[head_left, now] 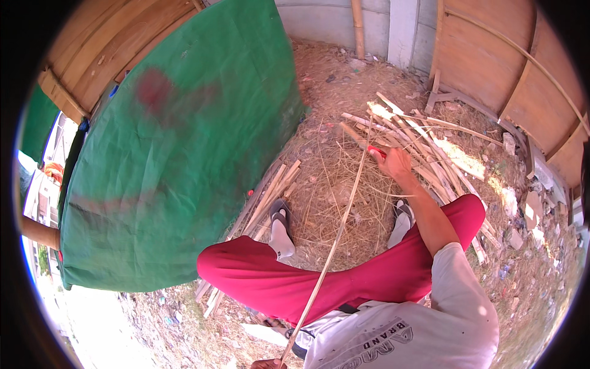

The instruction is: The person sits cross-legged on the ground and uses a red utility knife to shave thin strips from a long bamboo stick. They hold the stick with their left hand and scrape along its length with the knife in their right hand, creating thin shavings that fall onto the ground.

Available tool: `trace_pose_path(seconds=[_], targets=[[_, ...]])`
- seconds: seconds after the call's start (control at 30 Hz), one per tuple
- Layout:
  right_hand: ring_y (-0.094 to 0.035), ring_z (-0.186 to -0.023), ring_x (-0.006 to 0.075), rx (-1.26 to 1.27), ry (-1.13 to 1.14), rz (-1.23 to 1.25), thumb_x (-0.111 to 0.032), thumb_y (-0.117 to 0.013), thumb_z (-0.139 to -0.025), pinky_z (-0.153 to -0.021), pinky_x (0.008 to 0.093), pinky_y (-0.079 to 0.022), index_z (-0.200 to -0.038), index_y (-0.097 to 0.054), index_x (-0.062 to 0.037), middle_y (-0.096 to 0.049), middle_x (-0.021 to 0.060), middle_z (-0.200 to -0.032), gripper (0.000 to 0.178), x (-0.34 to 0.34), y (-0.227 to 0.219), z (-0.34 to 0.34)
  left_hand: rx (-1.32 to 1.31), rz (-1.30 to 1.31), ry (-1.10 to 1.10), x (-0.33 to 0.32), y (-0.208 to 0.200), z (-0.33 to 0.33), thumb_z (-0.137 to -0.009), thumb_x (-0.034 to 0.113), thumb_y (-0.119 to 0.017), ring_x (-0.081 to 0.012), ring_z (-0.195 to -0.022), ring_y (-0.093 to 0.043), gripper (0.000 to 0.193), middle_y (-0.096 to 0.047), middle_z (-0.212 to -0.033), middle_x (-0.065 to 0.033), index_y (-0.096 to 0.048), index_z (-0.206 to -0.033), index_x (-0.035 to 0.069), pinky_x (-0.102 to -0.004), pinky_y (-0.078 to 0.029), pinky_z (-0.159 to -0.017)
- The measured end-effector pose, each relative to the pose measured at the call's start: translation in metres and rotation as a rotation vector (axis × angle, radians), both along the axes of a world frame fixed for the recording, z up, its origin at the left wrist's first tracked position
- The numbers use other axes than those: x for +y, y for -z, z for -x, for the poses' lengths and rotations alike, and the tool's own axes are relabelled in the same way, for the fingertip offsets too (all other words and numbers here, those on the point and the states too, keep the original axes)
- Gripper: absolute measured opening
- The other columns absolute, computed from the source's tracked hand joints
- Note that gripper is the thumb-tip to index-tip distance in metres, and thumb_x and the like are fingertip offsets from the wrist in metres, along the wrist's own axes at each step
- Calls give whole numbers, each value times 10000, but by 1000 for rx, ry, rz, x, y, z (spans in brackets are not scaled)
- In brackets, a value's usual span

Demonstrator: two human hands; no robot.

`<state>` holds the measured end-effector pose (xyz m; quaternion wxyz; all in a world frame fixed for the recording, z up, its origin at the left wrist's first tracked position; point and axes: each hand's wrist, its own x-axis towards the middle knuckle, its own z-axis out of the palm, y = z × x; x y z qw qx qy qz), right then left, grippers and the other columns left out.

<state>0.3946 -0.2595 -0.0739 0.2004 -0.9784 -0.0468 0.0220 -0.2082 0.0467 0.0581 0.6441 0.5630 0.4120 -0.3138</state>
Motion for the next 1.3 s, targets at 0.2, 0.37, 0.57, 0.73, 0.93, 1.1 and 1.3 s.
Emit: trace_pose_path(seconds=[0.2,0.37,0.57,0.73,0.93,1.1,1.3], targets=[[-706,-812,382,-85,0,16,-536,-612,-923,-751,482,-552,-1080,-781,-181,-719,202,-825,424,-2,10,-2,-463,-562,217,-24,4,8,-1019,234,-522,-107,-546,-479,181,-475,-679,52,-627,-900,147,-249,-335,-427],[-711,-864,389,-71,76,100,-546,-594,-936,-784,492,-548,-1038,-778,-140,-727,211,-861,457,-19,24,-17,211,465,-601,5,-5,13,-958,81,-630,-64,-602,-551,61,-582,-751,32,-674,-999,76,-207,-361,-450],[-711,-936,393,-36,166,-44,-584,-580,-933,-826,501,-548,-1006,-779,-97,-728,241,-925,530,-41,1,-27,154,326,-397,17,-16,22,-952,80,-623,-65,-538,-507,47,-554,-711,43,-665,-972,84,-215,-331,-425],[-704,-955,391,9,155,76,-575,-592,-930,-844,483,-545,-1040,-770,-84,-725,245,-970,533,-37,16,-27,241,344,-421,29,-21,28,-946,79,-617,-65,-485,-470,42,-531,-677,52,-657,-950,91,-221,-305,-403],[-692,-1014,394,27,160,43,-578,-571,-936,-872,492,-543,-1014,-759,-39,-714,248,-1033,576,-43,2,-29,30,179,-136,36,-22,35,-919,78,-646,-97,-593,-562,115,-604,-757,-11,-668,-1022,32,-230,-415,-499],[-689,-1049,361,11,83,193,-567,-545,-952,-885,492,-544,-1070,-746,-56,-713,223,-1082,561,-47,16,-50,-10,36,-166,37,-16,33,-909,74,-655,-111,-634,-581,143,-618,-786,-27,-668,-1041,21,-240,-440,-539],[-691,-1037,370,65,104,200,-608,-522,-950,-890,491,-543,-1087,-749,-72,-722,210,-1063,598,-23,-5,-58,5,-63,-288,39,-18,57,-898,70,-666,-128,-683,-604,177,-635,-820,-47,-668,-1063,8,-253,-470,-588]])
